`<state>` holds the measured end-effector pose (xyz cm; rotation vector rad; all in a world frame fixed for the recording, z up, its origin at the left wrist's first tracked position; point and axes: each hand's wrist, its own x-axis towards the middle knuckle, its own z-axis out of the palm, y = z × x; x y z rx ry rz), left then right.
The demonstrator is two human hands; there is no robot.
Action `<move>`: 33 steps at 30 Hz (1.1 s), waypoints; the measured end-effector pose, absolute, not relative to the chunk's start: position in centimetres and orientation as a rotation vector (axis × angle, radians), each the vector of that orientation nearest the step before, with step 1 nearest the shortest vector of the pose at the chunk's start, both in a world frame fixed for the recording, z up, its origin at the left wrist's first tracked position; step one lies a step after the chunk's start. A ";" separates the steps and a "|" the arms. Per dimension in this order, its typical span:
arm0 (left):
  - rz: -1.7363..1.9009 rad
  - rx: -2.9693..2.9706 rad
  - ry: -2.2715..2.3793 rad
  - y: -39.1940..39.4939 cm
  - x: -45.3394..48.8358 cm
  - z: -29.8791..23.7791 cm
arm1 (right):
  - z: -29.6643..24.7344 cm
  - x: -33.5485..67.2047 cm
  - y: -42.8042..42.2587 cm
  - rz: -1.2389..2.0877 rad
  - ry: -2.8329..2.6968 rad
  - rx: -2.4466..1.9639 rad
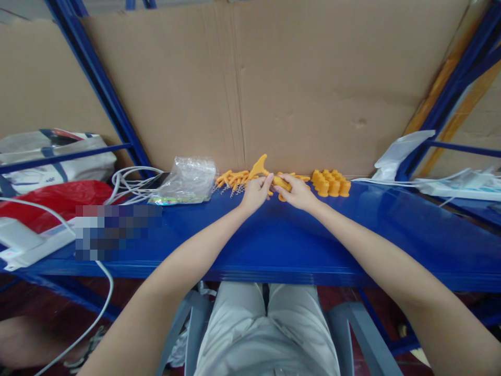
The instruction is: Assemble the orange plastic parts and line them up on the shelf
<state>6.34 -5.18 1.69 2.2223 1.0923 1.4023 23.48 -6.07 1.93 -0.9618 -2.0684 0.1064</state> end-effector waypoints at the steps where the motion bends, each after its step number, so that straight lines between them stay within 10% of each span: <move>1: 1.397 2.328 1.134 -5.3 6.1 1.8 | 2.0 23.5 -6.1 0.110 -2.056 -0.974; 16: 1.387 3.054 1.388 -6.1 5.1 3.1 | 4.3 24.1 -7.4 0.542 -1.929 -0.841; 33: 0.575 3.129 1.455 -5.8 5.8 2.2 | 4.2 25.0 -7.7 -0.604 -2.454 -1.221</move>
